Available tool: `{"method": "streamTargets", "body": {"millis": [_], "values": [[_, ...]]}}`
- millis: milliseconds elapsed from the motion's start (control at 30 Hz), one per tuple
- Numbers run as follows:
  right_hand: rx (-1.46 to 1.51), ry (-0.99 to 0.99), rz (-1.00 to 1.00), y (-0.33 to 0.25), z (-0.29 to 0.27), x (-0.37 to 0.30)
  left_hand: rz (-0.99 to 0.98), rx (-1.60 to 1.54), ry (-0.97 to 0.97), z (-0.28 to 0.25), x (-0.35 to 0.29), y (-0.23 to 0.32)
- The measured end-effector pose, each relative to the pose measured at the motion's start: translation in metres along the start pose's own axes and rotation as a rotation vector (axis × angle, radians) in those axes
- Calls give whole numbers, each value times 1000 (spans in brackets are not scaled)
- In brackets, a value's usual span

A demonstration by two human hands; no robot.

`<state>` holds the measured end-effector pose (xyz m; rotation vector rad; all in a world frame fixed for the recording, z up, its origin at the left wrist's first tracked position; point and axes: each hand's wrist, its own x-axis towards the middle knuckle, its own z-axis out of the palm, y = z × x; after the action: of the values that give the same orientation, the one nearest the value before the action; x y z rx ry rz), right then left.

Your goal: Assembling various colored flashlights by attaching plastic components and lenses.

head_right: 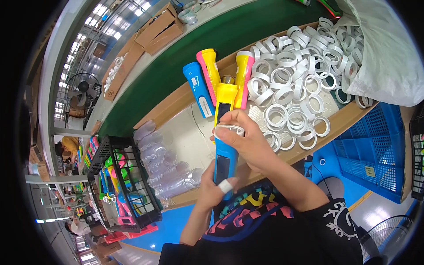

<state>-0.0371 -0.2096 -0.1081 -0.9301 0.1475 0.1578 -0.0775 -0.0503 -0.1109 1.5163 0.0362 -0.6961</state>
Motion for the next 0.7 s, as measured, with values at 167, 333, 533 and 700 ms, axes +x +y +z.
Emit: {"method": "streamTargets", "body": {"millis": [167,333,533,700], "values": [[191,-73,63,-22,-26,-11,-58,-941,-435,-30,13,-7],[-1614,-2,-439,-29,-45,-42,-25,-860,-60,-73,33,11],[-1860,-16,-405,-18,-63,-46,384,198,366,-128,90,90],[-1460,-161,-412,-23,-45,-36,420,1484,410,-188,79,35]]}}
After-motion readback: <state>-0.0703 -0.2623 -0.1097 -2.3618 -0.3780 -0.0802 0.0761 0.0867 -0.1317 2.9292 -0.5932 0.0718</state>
